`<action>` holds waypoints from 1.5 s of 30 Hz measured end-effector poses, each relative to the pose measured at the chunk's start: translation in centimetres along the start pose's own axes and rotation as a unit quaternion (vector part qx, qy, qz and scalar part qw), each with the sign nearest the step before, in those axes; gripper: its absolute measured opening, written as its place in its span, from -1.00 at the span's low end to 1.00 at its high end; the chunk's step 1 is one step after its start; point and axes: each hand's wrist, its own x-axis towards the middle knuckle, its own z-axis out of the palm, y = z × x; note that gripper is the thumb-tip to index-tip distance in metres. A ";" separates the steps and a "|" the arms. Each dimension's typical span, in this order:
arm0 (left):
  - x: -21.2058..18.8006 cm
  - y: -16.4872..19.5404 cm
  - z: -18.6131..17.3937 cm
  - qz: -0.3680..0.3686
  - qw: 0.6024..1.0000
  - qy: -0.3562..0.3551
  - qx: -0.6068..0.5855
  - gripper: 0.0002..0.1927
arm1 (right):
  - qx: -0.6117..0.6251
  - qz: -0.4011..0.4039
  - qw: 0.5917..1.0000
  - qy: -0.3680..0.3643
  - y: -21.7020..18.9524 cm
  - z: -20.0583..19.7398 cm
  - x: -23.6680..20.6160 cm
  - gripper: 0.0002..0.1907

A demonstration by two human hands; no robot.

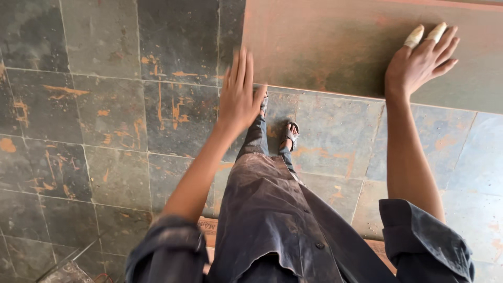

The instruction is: The person sands the surface of several wooden boards using a sanding block. They move the block back and forth across the boards, occasionally repositioning the boards to access different areas. The person wears sandals and a dark shirt while working in a workshop.

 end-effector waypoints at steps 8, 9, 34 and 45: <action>12.7 -1.2 -4.0 -0.026 0.985 -0.142 0.095 -0.38 | -0.030 -0.008 0.999 -0.013 -0.3 -0.8 -0.8 -0.34; 13.9 -0.7 -4.5 -0.054 0.950 -0.274 0.138 -0.47 | -0.043 -0.002 0.999 -0.025 -0.2 -1.0 -0.7 -0.35; -1.7 7.8 2.2 -0.111 0.980 0.163 -0.002 -0.12 | -0.010 -0.061 0.998 -0.006 -0.2 -0.1 -1.1 -0.35; -1.4 9.5 2.1 -0.054 0.952 0.283 0.105 -0.04 | -0.008 -0.059 0.998 0.014 0.6 0.7 -2.7 -0.34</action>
